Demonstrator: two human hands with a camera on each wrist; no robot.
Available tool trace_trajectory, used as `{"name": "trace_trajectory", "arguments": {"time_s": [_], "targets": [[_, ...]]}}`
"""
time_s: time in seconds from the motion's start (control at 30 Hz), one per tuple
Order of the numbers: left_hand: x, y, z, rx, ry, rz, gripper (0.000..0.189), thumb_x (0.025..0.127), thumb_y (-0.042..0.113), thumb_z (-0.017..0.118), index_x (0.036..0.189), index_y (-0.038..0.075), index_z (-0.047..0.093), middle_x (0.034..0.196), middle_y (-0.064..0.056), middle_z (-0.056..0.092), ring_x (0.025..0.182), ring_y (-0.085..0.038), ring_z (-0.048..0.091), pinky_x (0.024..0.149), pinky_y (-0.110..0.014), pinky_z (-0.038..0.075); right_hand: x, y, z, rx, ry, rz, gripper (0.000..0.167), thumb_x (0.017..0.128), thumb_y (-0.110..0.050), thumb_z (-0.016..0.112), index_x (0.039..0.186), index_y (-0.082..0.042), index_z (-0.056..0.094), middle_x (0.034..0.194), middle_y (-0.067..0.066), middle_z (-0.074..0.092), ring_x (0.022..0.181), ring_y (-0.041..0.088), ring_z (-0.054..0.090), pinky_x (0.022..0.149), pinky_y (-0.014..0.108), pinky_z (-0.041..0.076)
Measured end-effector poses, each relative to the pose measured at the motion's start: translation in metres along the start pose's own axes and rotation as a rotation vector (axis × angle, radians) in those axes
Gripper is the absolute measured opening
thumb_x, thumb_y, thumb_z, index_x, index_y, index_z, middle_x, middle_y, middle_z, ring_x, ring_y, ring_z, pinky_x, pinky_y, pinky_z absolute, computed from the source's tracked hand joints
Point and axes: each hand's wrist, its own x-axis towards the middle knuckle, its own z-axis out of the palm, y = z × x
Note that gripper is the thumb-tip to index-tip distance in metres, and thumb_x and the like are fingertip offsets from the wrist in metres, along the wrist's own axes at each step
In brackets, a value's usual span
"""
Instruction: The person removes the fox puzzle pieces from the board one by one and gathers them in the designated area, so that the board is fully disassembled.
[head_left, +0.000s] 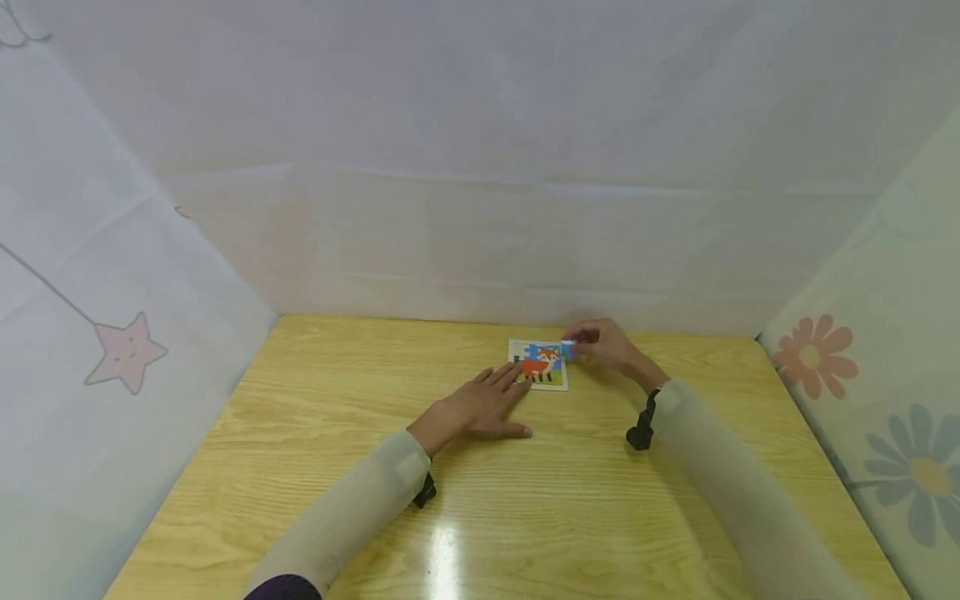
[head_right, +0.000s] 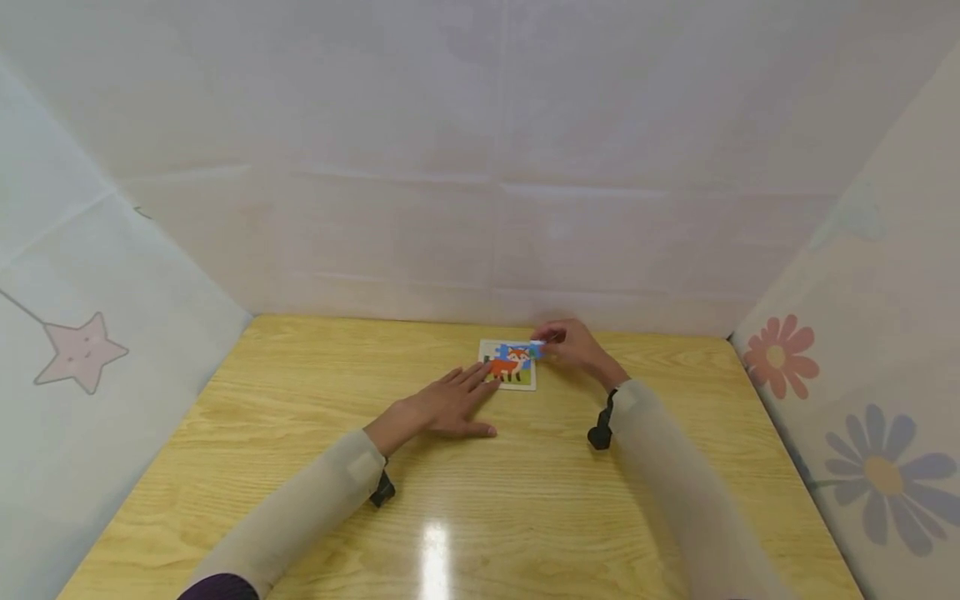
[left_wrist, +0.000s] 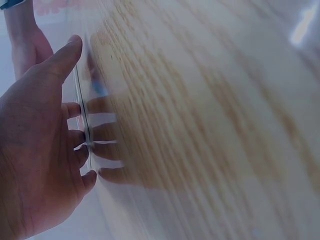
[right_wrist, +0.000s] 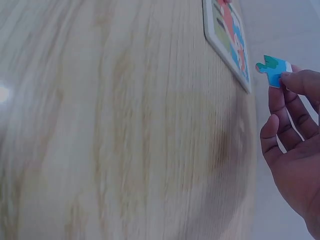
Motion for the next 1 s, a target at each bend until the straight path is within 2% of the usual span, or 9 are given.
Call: {"name": "trace_trajectory", "arguments": {"time_s": [0.1,0.23,0.67,1.0], "targets": [[-0.001,0.0,0.0,-0.004,0.005,0.0,0.095,0.102,0.077,0.04,0.172,0.019,0.016,0.179,-0.013,0.0,0.165,-0.029,0.004,0.132,-0.05,0.014,-0.005,0.006,-0.005,-0.014,0.005,0.007,0.022,0.099,-0.005,0.073,0.121,-0.002,0.077,0.111,0.016,0.075,0.094,0.031,0.069,0.073,0.047,0.061],[-0.002,0.0,-0.001,-0.007,0.013,0.006,0.094,0.103,0.076,0.041,0.172,0.018,0.016,0.179,-0.013,0.001,0.165,-0.03,0.005,0.132,-0.051,0.014,-0.011,0.012,-0.012,-0.037,0.022,0.038,0.021,0.1,-0.007,0.074,0.12,-0.004,0.078,0.114,0.015,0.075,0.094,0.024,0.067,0.074,0.04,0.06],[-0.001,0.0,0.002,-0.038,0.035,0.007,0.094,0.102,0.075,0.045,0.172,0.018,0.017,0.179,-0.013,0.002,0.165,-0.03,0.006,0.132,-0.053,0.016,-0.031,0.03,-0.031,-0.08,0.052,0.116,0.02,0.098,-0.008,0.076,0.118,-0.005,0.078,0.112,0.014,0.074,0.094,0.027,0.067,0.073,0.034,0.059],[-0.001,0.0,0.002,-0.031,0.03,0.002,0.095,0.102,0.076,0.044,0.172,0.018,0.017,0.179,-0.013,0.001,0.165,-0.03,0.006,0.131,-0.054,0.016,-0.04,0.035,-0.042,-0.102,0.054,0.125,0.023,0.099,-0.009,0.075,0.12,-0.002,0.077,0.114,0.016,0.072,0.095,0.026,0.067,0.073,0.036,0.059]]}}
